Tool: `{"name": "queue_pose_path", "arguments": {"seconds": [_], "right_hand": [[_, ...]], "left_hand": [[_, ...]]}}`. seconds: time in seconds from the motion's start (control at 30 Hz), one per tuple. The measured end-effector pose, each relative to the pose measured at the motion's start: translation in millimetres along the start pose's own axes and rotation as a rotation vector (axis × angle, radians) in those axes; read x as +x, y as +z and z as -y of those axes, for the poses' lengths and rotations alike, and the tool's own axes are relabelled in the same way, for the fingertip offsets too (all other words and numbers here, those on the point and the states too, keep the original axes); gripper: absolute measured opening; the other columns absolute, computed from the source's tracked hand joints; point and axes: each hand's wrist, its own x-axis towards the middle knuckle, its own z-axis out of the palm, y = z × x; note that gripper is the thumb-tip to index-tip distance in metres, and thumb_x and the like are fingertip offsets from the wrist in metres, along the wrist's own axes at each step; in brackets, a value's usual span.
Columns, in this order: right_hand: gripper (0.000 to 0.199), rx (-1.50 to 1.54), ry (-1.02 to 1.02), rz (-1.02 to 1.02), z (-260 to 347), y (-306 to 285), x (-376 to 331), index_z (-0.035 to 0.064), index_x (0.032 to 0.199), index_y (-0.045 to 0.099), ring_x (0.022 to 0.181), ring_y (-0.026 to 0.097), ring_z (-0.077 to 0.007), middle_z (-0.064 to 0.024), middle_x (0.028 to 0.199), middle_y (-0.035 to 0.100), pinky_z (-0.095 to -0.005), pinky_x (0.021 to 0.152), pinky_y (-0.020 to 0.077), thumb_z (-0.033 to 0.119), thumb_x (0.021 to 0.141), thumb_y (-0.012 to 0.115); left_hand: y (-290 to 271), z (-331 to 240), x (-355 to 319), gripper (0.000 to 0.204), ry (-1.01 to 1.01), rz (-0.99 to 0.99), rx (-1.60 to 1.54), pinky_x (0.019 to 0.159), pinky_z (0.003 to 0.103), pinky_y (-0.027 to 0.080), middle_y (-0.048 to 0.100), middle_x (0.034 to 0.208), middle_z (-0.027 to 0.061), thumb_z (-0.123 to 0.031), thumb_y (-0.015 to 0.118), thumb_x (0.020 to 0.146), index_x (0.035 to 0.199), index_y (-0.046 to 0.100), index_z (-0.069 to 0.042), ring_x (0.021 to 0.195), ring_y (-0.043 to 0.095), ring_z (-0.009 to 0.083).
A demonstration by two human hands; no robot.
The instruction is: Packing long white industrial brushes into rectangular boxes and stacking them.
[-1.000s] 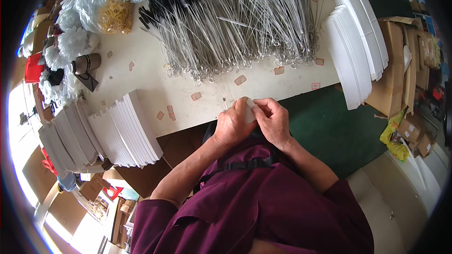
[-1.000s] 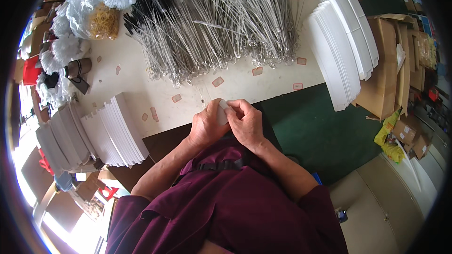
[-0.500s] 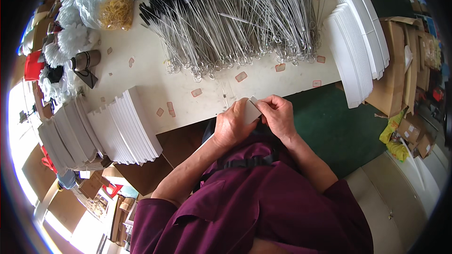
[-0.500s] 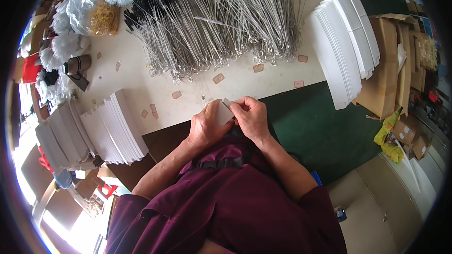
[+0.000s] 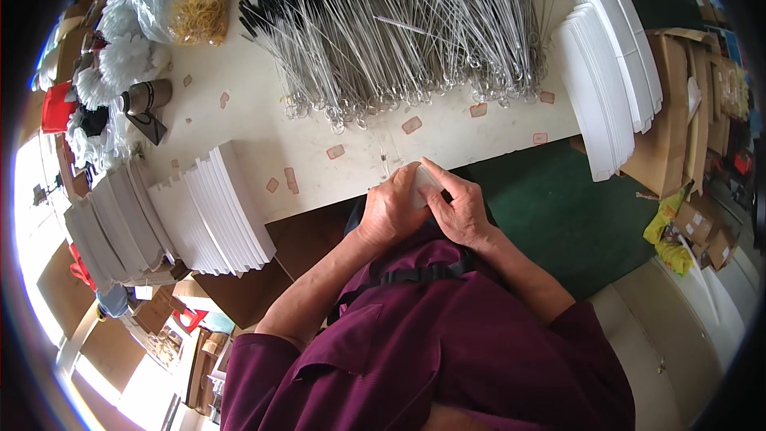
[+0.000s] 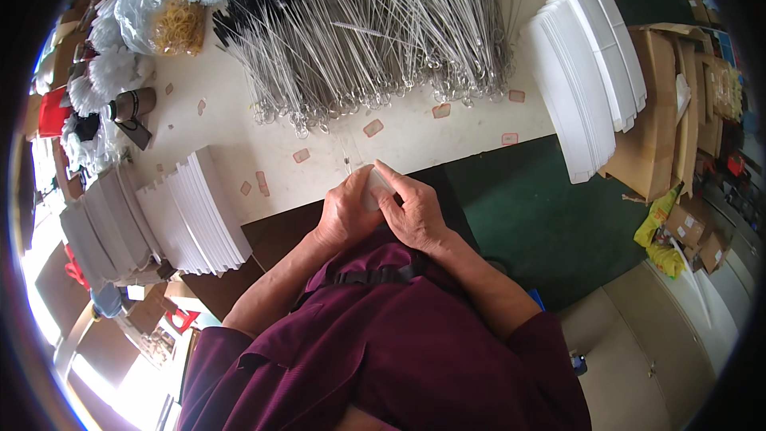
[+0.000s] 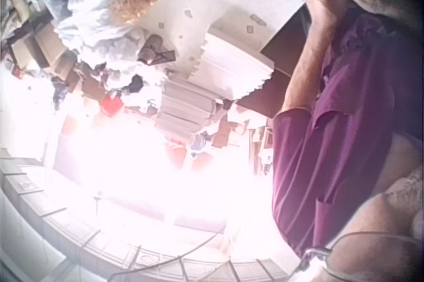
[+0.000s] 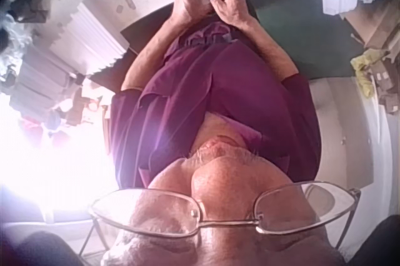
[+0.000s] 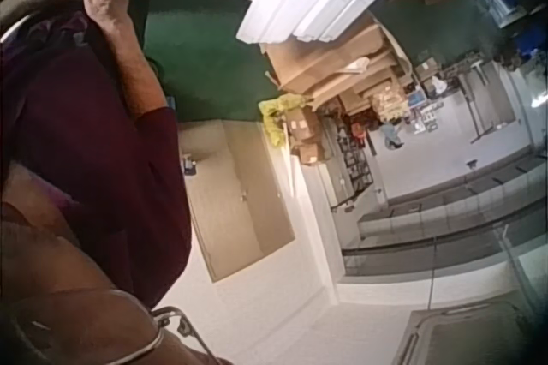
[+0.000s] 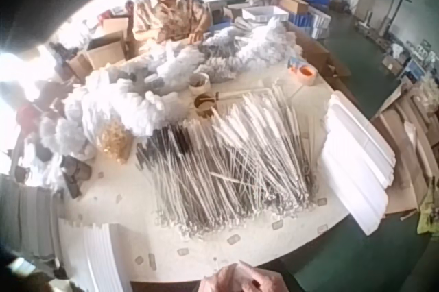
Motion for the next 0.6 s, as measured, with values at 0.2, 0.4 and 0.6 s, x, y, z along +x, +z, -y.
{"name": "queue_pose_path", "arguments": {"seconds": [0.2,0.4,0.6], "right_hand": [[0.054,-0.133,-0.126,0.021,-1,14,-6,-0.0020,0.144,0.050,0.101,0.069,-0.0404,-0.0258,0.111,0.068,-0.0436,0.084,0.0560,0.012,0.094,0.067],[0.045,-0.041,-0.046,0.043,-5,24,-6,-0.0034,0.139,0.055,0.099,0.068,-0.0445,-0.0281,0.110,0.068,-0.0441,0.086,0.0562,0.007,0.095,0.062],[0.037,0.255,0.078,-0.059,-28,27,4,-0.0048,0.133,0.061,0.094,0.067,-0.0123,-0.0168,0.107,0.073,-0.0291,0.083,0.0546,0.013,0.101,0.061]], "left_hand": [[2,12,-5,0.052,-0.060,0.020,-0.087,0.072,0.048,0.059,0.071,0.100,0.0243,-0.014,0.076,0.078,0.124,0.058,0.003,0.085,0.072,0.0421],[6,24,-15,0.052,-0.028,-0.044,0.036,0.069,0.048,0.059,0.071,0.094,0.0250,-0.019,0.075,0.080,0.123,0.059,0.003,0.080,0.072,0.0427],[-41,29,-22,0.050,-0.297,0.272,-0.138,0.086,0.043,0.057,0.071,0.103,0.0245,-0.025,0.078,0.084,0.123,0.063,0.001,0.098,0.071,0.0379]]}}
